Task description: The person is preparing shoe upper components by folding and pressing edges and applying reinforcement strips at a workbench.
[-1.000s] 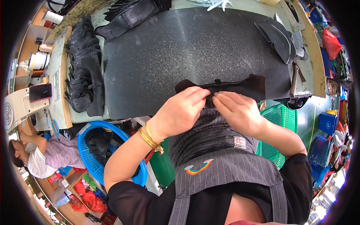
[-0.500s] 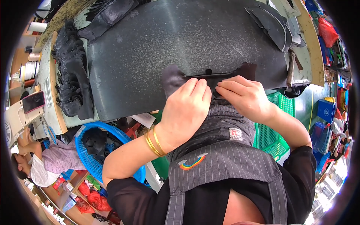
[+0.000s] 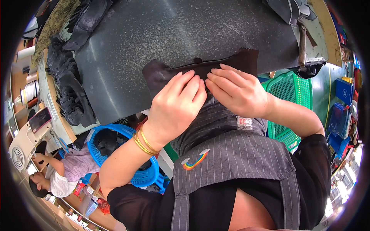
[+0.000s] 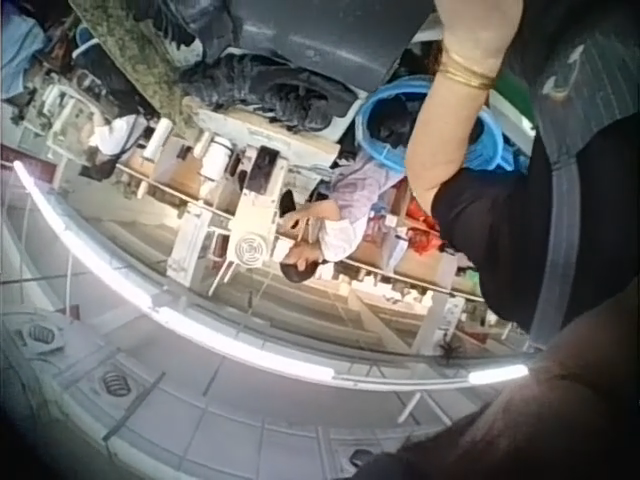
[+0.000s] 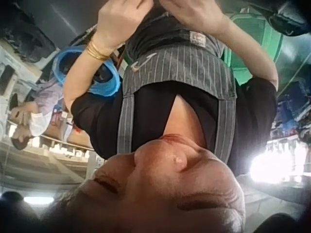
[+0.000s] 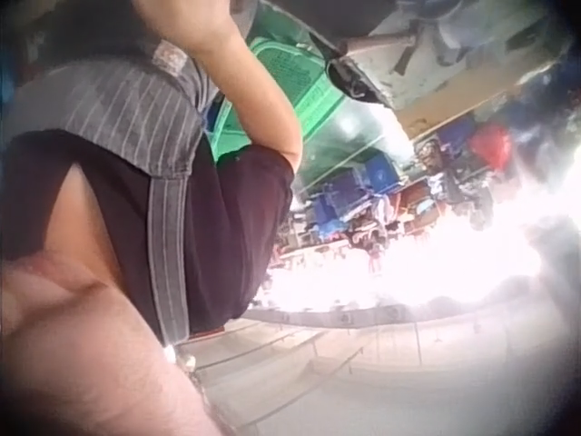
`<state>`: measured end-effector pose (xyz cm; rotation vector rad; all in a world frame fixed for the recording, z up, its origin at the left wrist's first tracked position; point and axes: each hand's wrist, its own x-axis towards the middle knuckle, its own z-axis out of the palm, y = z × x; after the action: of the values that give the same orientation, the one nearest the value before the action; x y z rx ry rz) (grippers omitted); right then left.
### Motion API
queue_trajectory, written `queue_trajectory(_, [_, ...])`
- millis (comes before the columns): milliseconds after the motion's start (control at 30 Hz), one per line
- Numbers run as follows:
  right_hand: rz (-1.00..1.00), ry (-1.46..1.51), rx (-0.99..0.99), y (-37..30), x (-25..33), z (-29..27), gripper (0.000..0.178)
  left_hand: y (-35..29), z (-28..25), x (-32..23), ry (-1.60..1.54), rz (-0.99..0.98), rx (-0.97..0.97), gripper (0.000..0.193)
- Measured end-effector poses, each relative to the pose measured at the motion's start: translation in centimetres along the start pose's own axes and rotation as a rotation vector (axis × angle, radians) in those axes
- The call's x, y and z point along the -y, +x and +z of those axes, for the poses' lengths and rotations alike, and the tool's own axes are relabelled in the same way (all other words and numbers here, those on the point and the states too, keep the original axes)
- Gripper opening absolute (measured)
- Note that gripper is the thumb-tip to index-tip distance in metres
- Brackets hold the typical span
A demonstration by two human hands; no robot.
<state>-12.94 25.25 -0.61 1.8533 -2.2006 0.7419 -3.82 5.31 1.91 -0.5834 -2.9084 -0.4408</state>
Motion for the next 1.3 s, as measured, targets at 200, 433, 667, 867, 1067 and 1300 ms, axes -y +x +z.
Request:
queue_trajectory(200, [-0.084, 0.070, -0.072, -2.8, -1.4, -0.1, 0.036, -1.0, 0.4, 1.2, 0.079, 0.173, -0.102, 0.030])
queue_trajectory(433, [-0.073, -0.013, -0.003, 1.2, 1.1, -0.5, 0.036, -1.9, 1.5, 1.1, -0.178, -0.037, -0.210, 0.024])
queue_trajectory(667, [-0.124, 0.060, 0.031, 1.2, -0.2, -0.8, 0.040, -3.3, 1.8, 3.3, -0.599, -0.156, -0.181, 0.026])
queue_trajectory(867, [-0.115, 0.083, -0.014, 0.6, -0.7, -0.3, 0.038, -3.1, 1.0, 1.2, -0.248, -0.070, -0.277, 0.024])
queue_trajectory(1067, [-0.135, 0.141, -0.058, -0.7, -2.0, -0.3, 0.034, -1.6, 1.0, 0.0, -0.025, 0.031, -0.198, 0.027])
queue_trajectory(1300, [-0.067, 0.099, -0.040, -0.8, -1.1, -1.2, 0.036, -0.6, 1.0, -1.0, 0.077, 0.053, -0.153, 0.020])
